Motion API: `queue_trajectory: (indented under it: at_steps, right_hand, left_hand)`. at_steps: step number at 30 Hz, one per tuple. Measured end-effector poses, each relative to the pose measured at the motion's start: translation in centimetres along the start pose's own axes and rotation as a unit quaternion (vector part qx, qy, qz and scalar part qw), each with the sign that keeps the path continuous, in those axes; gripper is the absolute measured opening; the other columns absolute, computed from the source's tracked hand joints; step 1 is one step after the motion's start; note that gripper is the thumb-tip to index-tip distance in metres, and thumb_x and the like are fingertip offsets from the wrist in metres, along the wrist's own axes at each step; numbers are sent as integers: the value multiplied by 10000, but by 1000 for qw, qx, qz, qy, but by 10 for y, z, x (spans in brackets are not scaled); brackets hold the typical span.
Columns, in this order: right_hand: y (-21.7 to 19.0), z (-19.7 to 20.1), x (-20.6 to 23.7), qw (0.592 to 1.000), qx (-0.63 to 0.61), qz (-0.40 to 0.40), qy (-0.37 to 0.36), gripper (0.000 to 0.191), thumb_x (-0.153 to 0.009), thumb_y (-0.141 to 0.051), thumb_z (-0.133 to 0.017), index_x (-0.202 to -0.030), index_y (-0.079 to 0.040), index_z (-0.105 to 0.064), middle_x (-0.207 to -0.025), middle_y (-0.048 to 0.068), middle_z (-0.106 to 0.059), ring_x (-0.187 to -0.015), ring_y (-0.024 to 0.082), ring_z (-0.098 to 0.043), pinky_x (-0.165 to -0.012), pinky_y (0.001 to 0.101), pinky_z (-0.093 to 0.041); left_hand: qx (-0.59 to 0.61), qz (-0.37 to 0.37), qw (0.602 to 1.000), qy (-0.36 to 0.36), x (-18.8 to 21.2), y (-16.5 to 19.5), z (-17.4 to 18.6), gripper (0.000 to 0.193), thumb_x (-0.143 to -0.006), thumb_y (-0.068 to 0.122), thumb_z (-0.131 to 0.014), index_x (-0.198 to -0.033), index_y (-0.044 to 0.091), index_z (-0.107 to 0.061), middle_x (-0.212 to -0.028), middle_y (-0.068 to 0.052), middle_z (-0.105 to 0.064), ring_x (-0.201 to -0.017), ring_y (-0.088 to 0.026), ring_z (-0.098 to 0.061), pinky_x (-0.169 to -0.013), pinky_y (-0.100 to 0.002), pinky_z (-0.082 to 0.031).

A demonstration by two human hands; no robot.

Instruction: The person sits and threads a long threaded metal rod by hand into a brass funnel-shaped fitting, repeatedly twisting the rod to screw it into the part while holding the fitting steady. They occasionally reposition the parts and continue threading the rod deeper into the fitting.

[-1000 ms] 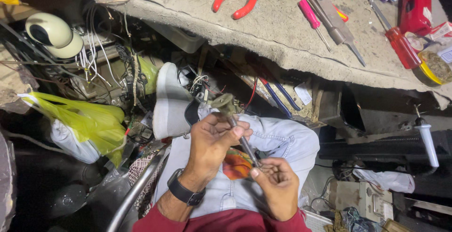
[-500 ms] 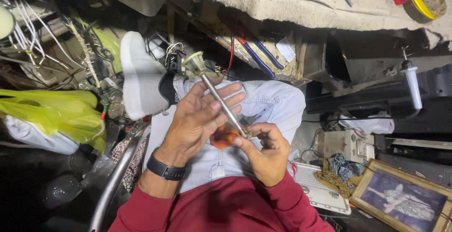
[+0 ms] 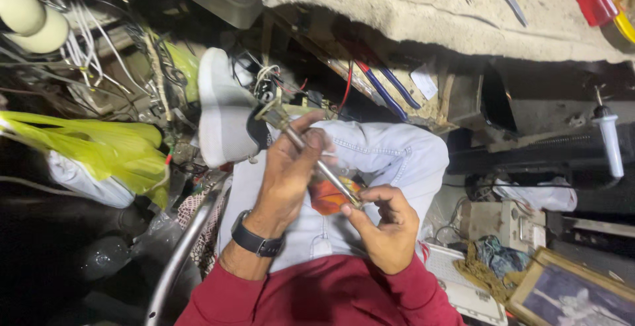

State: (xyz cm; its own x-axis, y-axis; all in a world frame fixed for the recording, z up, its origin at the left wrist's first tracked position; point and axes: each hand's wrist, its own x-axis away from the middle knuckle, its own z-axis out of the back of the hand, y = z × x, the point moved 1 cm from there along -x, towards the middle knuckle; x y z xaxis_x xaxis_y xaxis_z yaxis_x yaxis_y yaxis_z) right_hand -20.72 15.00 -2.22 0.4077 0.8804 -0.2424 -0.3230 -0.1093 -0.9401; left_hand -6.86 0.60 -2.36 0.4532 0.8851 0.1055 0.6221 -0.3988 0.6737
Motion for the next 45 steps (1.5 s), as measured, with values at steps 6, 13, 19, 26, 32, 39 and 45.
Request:
queue_trajectory:
  at_steps: [6,13,19,26,32,39,45]
  right_hand:
    - [15,6,-2,980,-139,-144,-6,330,-817,76,-787,-1089,25,-608,-979,106,-720,-872,126,-663,-807,272,-553]
    - [17,8,10,994,-65,-81,10,338,-799,63,-803,-1064,23,-598,-987,91,-719,-892,116,-671,-812,260,-560]
    - [24,8,4,981,-121,-145,34,352,-794,65,-810,-1100,47,-636,-962,114,-726,-834,136,-667,-772,267,-558]
    - [26,12,7,967,-184,-175,8,352,-813,-59,-805,-1100,67,-644,-931,156,-739,-774,178,-697,-737,303,-587]
    - [36,21,6,902,-357,-235,-69,374,-895,-209,-790,-1103,46,-612,-909,199,-737,-718,226,-714,-675,348,-604]
    - [54,26,6,812,-471,-322,-121,373,-916,-243,-753,-1133,-10,-558,-922,190,-733,-701,235,-722,-653,329,-603]
    - [55,27,8,748,-531,-369,-148,375,-928,-339,-716,-1126,-61,-563,-921,149,-725,-735,194,-711,-645,317,-595]
  left_hand:
    - [126,82,974,-169,8,19,1,494,-903,38,-679,-1365,14,-507,-1288,-192,-688,-1231,-289,-692,-1062,-384,-598]
    - [-52,8,998,-38,6,-2,2,343,-911,-42,-754,-1166,-120,-538,-1022,-286,-737,-916,-343,-743,-809,-464,-616]
    - [81,60,989,-110,7,17,1,373,-949,111,-630,-1300,20,-543,-1218,-193,-710,-1135,-244,-732,-958,-373,-624]
    - [65,48,991,-111,6,18,5,289,-925,12,-704,-1155,-55,-544,-1098,-265,-714,-1012,-356,-745,-881,-435,-653]
    - [43,55,993,-98,8,20,7,281,-903,16,-727,-1109,-57,-551,-1012,-257,-727,-942,-350,-770,-770,-401,-673]
    - [24,58,990,-126,10,23,4,266,-936,60,-694,-1147,-50,-575,-1039,-248,-744,-946,-311,-769,-771,-372,-665]
    - [12,57,991,-118,10,21,2,276,-923,38,-712,-1139,-60,-571,-1022,-253,-743,-929,-319,-771,-755,-380,-664]
